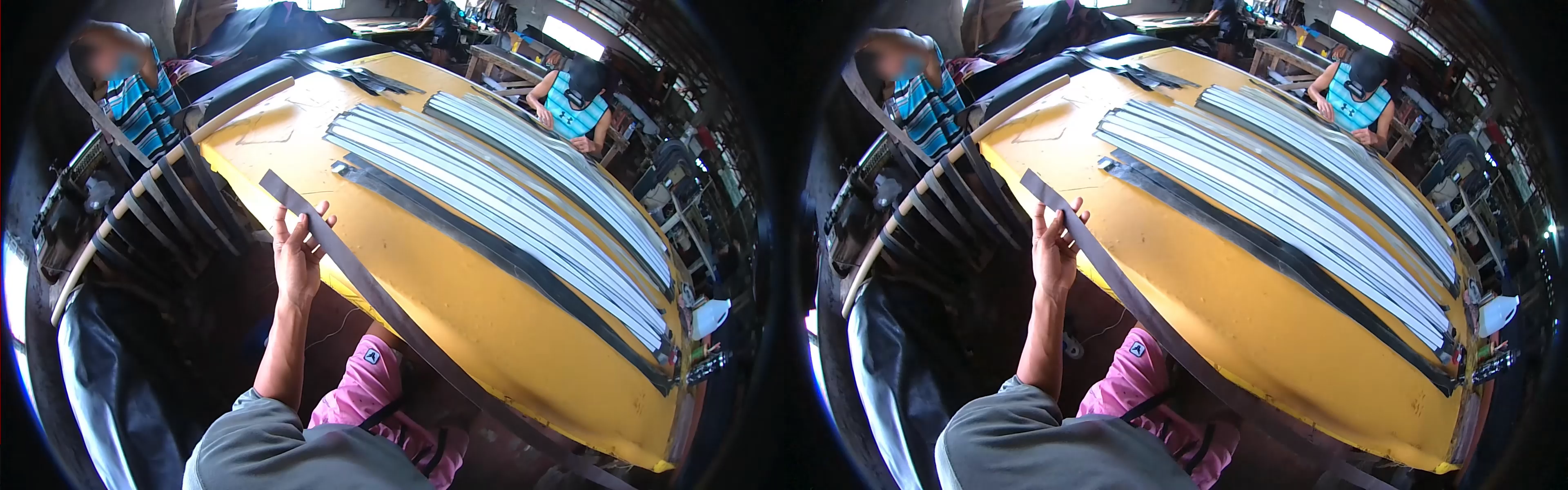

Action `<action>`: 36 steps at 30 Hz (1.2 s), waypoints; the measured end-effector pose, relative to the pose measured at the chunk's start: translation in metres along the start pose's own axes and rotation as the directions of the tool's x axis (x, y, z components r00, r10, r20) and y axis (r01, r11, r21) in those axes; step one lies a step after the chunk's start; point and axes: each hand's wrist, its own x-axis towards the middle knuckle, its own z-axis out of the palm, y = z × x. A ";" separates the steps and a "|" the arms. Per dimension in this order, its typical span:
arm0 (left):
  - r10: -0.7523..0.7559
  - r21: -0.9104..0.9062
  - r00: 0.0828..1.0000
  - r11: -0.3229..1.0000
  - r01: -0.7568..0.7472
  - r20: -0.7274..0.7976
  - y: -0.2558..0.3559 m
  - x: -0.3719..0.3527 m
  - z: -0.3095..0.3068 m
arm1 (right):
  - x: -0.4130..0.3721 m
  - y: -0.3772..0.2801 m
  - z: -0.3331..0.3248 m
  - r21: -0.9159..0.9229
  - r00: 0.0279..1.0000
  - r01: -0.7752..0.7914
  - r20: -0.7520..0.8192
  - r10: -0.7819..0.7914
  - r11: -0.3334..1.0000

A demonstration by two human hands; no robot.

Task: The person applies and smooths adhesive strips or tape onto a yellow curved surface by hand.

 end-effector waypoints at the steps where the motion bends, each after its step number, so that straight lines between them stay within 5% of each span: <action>1: -0.002 -0.008 1.000 1.000 0.002 0.004 0.000 0.001 0.000 | -0.001 0.001 0.000 0.000 1.000 -0.002 0.001 0.002 1.000; 10: -0.066 -0.093 0.998 0.993 0.066 0.003 -0.003 0.004 -0.002 | -0.003 0.011 0.005 -0.083 0.991 0.095 -0.090 -0.102 0.992; 13: -0.080 -0.112 0.997 0.990 0.082 0.016 -0.005 0.007 -0.008 | -0.006 0.001 -0.002 -0.075 0.999 -0.001 -0.053 -0.003 0.997; 19: -0.100 -0.178 0.994 0.980 0.089 -0.051 -0.010 0.021 -0.032 | -0.001 0.016 0.001 -0.031 0.995 0.091 0.031 -0.090 0.995; 20: -0.037 -0.154 0.992 0.988 0.019 -0.118 -0.009 0.027 -0.037 | 0.012 0.022 0.004 0.072 0.982 -0.041 0.189 0.026 0.997; 21: 0.028 -0.189 0.989 0.980 -0.055 -0.146 -0.003 0.034 -0.037 | 0.039 0.053 0.036 0.212 0.976 0.184 0.075 -0.204 0.960; 22: 0.162 0.012 0.982 0.987 -0.161 -0.098 0.006 0.038 -0.041 | 0.041 0.093 0.070 0.305 0.920 0.388 -0.063 -0.388 0.870; 24: 0.089 -0.092 0.973 0.993 -0.071 0.212 0.032 0.099 -0.096 | 0.027 0.055 0.050 0.175 0.841 0.503 0.127 -0.526 0.846; 25: 0.213 0.161 0.976 0.963 -0.216 0.035 0.039 0.132 -0.111 | 0.021 0.035 0.042 0.161 0.842 0.469 0.217 -0.494 0.869; 26: 0.326 0.421 0.945 0.857 -0.296 0.001 0.046 0.182 -0.147 | 0.031 0.046 0.058 0.224 0.690 0.682 0.120 -0.714 0.696; 27: 0.309 0.435 0.938 0.875 -0.215 -0.157 0.060 0.189 -0.120 | 0.024 0.019 0.042 0.331 0.608 0.734 0.068 -0.791 0.593; 28: 0.500 0.702 0.748 0.330 -0.631 0.437 0.064 0.275 -0.200 | 0.014 -0.013 0.024 0.643 0.751 0.297 0.299 -0.588 0.706; 29: 0.320 0.559 0.924 0.736 -0.383 0.212 0.077 0.307 -0.200 | 0.003 -0.033 0.009 0.734 0.749 0.189 0.322 -0.579 0.652; 30: 0.297 0.634 0.908 0.650 -0.419 0.295 0.085 0.380 -0.234 | 0.004 -0.036 0.008 0.648 0.705 0.229 0.405 -0.583 0.726; 31: 0.173 0.487 0.969 0.840 -0.239 0.178 0.106 0.406 -0.222 | 0.006 -0.036 0.015 0.691 0.639 0.276 0.387 -0.665 0.668; 33: 0.148 0.471 0.941 0.835 -0.283 0.304 0.082 0.414 -0.120 | -0.008 -0.058 0.010 0.638 0.651 0.263 0.437 -0.621 0.724; 36: 0.197 0.481 0.875 0.772 -0.416 0.442 0.079 0.431 -0.046 | -0.020 -0.086 -0.003 0.696 0.525 0.221 0.506 -0.685 0.683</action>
